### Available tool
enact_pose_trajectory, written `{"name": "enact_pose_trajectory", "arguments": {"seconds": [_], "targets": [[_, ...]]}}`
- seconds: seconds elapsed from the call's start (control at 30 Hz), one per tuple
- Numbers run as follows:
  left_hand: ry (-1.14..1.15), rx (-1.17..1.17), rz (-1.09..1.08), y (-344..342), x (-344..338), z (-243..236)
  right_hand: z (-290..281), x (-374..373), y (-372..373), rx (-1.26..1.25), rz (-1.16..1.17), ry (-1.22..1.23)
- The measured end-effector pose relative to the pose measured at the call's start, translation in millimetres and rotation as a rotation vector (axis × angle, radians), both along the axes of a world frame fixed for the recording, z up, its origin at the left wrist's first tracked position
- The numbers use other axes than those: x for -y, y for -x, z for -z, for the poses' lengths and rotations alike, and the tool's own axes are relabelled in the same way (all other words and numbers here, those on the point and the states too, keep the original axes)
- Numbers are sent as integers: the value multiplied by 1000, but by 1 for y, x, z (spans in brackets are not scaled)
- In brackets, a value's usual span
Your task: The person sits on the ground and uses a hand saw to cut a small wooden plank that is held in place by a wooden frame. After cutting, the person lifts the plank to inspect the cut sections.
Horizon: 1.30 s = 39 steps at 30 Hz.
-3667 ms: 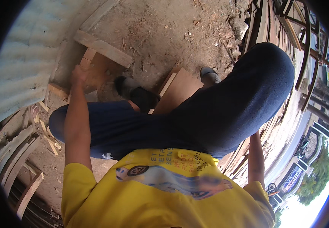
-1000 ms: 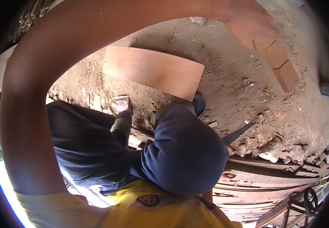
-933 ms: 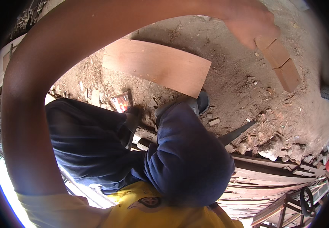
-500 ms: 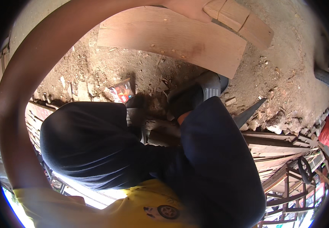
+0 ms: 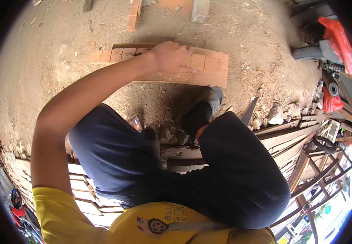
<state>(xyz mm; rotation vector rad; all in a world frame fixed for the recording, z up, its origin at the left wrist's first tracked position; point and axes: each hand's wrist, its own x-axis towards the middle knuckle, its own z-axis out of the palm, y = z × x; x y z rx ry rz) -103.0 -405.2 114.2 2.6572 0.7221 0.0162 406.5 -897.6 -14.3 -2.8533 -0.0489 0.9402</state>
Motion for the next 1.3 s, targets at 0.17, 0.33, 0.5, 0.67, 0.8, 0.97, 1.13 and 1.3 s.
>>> {"name": "enact_pose_trajectory", "arguments": {"seconds": [0.17, 0.33, 0.5, 0.67, 0.8, 0.97, 1.13, 1.3], "targets": [[-28, -111, 89, -21, -8, 5, 6, -32, -42, -207, -134, 89], [-15, 27, 52, -82, -7, 5, -21, -90, -36, 161, -73, 87], [-3, -41, -86, -139, 10, 16, -60, -241, 85, 410, -300, -449], [126, -130, -50, -143, 16, 25, -94, -317, 168, -535, -154, -894], [115, -276, 10, -82, -15, 28, -88, -294, 174, -403, -285, -837], [393, -230, -225, -30, -15, 4, -127, -98, 218, 129, -29, -684], [314, -169, -251, -29, -9, 12, -119, 31, 275, 77, 595, -410], [317, -152, -241, -36, -13, 15, -105, 27, 300, -33, 694, -388]]}}
